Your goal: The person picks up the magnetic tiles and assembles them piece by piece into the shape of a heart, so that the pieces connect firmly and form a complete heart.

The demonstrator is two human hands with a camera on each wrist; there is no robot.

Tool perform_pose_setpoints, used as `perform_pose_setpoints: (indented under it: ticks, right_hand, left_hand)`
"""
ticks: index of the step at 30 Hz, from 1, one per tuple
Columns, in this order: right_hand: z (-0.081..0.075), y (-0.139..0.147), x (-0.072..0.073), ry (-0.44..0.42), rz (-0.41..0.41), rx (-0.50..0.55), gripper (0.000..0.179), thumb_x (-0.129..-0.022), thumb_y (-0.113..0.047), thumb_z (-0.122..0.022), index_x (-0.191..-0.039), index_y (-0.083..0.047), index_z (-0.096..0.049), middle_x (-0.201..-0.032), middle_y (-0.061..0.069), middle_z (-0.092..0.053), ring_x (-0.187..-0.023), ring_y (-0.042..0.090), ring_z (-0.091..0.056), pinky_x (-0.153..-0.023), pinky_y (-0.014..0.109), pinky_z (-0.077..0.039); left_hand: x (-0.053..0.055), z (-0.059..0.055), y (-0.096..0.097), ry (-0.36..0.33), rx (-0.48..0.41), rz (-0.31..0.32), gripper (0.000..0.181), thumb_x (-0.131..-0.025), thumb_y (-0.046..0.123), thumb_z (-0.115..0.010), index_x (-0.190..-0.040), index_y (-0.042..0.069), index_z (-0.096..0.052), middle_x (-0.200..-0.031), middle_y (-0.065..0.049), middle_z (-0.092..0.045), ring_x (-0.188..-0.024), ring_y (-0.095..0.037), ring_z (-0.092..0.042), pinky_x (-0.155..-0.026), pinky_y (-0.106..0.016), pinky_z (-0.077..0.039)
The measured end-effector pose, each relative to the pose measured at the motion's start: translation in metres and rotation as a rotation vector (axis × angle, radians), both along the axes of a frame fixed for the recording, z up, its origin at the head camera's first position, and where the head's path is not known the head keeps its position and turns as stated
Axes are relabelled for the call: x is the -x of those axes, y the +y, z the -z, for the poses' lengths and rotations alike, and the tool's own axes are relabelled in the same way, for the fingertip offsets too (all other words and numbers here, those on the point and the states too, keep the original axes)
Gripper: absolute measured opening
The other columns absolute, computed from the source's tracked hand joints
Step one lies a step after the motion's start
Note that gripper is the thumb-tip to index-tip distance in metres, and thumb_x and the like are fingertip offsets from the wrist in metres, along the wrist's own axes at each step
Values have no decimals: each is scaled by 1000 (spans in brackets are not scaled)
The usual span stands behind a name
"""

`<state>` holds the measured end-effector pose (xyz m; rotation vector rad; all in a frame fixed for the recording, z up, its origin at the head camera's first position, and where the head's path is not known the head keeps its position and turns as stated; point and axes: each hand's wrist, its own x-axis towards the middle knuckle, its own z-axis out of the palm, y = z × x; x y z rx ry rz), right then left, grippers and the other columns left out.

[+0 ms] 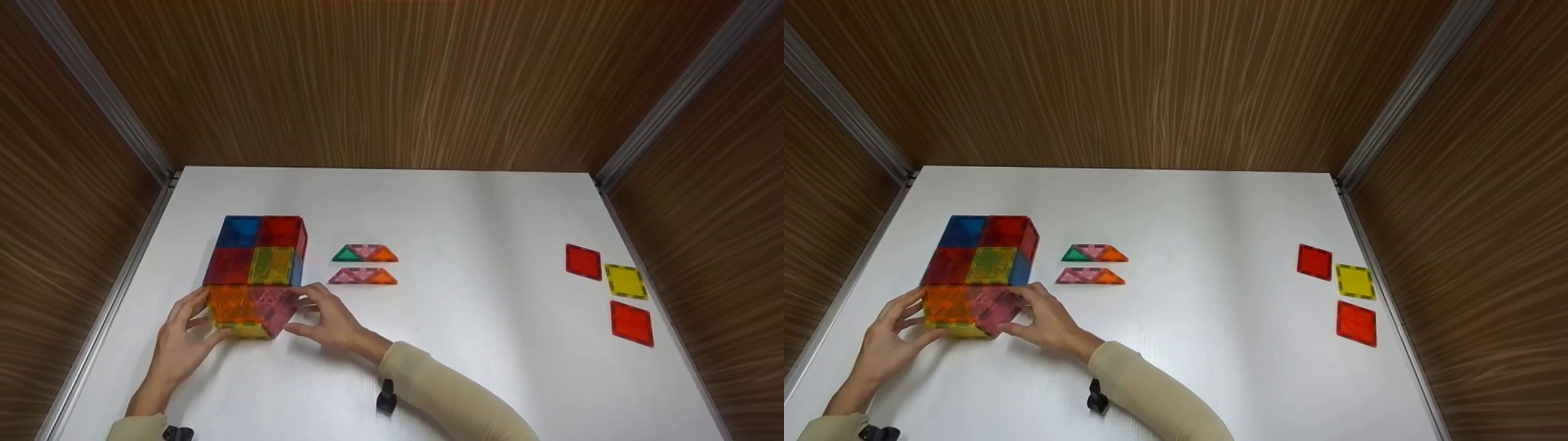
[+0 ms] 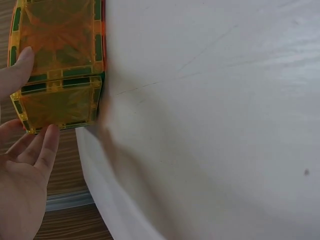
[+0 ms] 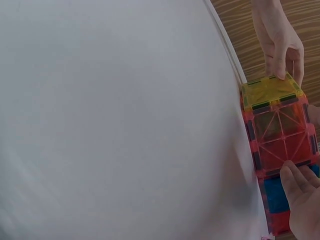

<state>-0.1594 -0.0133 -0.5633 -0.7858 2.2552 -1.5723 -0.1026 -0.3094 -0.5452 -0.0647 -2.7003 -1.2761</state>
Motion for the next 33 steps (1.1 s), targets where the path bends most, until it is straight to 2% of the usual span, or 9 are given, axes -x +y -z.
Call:
perform_pose_setpoints:
  ticks: [3, 6, 9, 12, 15, 19, 25, 28, 33]
  right_hand:
    - [0, 1, 1, 0, -11, 9, 63, -96, -28, -79, -153, -19, -53, -141, 11, -57, -130, 24, -66, -111, 34, -55]
    - [-1, 4, 2, -1, -27, 18, 62, -97, -28, -78, -152, -17, -53, -142, 12, -57, -131, 25, -66, -111, 35, -55]
    - [-2, 12, 0, 26, -44, 18, 59, -98, -29, -77, -149, -12, -55, -142, 14, -59, -130, 27, -67, -110, 33, -56]
    - [-3, 27, -4, 72, -71, 20, 56, -99, -28, -75, -146, -5, -56, -141, 18, -60, -127, 31, -68, -109, 33, -57]
    - [-4, 50, -10, 123, -92, 24, 55, -100, -26, -75, -144, 0, -56, -139, 23, -61, -124, 36, -68, -108, 36, -58]
    - [-4, 87, -18, 190, -84, 12, 52, -100, -25, -75, -142, 2, -58, -135, 24, -64, -120, 37, -69, -105, 40, -59]
    - [-1, 153, -28, 283, 28, 15, 46, -98, -17, -76, -136, 4, -62, -130, 24, -67, -113, 39, -71, -98, 47, -62]
    - [0, 187, -32, 326, 115, 11, 44, -96, -12, -78, -135, 2, -64, -127, 24, -69, -110, 39, -71, -95, 46, -63]
    - [2, 245, -37, 397, 288, -8, 46, -88, -2, -82, -132, 2, -67, -122, 22, -71, -107, 34, -73, -91, 40, -63]
  left_hand:
    - [0, 0, 1, -6, -1, -3, 86, -84, 13, -90, -155, -3, -45, -161, -22, -42, -121, 25, -44, -92, 7, -37]
    - [-2, -4, 5, -26, 19, -26, 88, -84, 19, -90, -156, -2, -44, -164, -21, -39, -133, -4, -53, -95, 2, -39]
    - [-4, -9, 17, -10, 30, -39, 89, -82, 23, -92, -154, 0, -46, -165, -20, -34, -144, -38, -44, -118, -33, -47]
    - [-6, -14, 35, 63, 41, -46, 82, -81, 21, -92, -149, 1, -51, -162, -19, -37, -148, -44, -37, -116, -70, -40]
    - [-3, -18, 55, 180, 33, -35, 68, -83, 13, -89, -143, 1, -58, -153, -18, -49, -143, -33, -44, -124, -45, -43]
    - [5, -22, 82, 317, 14, 5, 54, -82, 2, -88, -132, -1, -66, -136, -18, -64, -128, -19, -56, -109, -1, -36]
    - [20, -24, 123, 296, 16, 38, 43, -87, 7, -86, -127, 6, -70, -127, -12, -69, -118, -25, -66, -98, -29, -62]
    - [27, -20, 140, 267, 21, 60, 40, -90, 11, -84, -127, 9, -71, -126, -10, -71, -116, -26, -68, -96, -45, -63]
    - [41, -13, 165, 227, -2, 134, 37, -94, 14, -80, -129, 10, -70, -126, -10, -71, -112, -26, -68, -97, -46, -62]
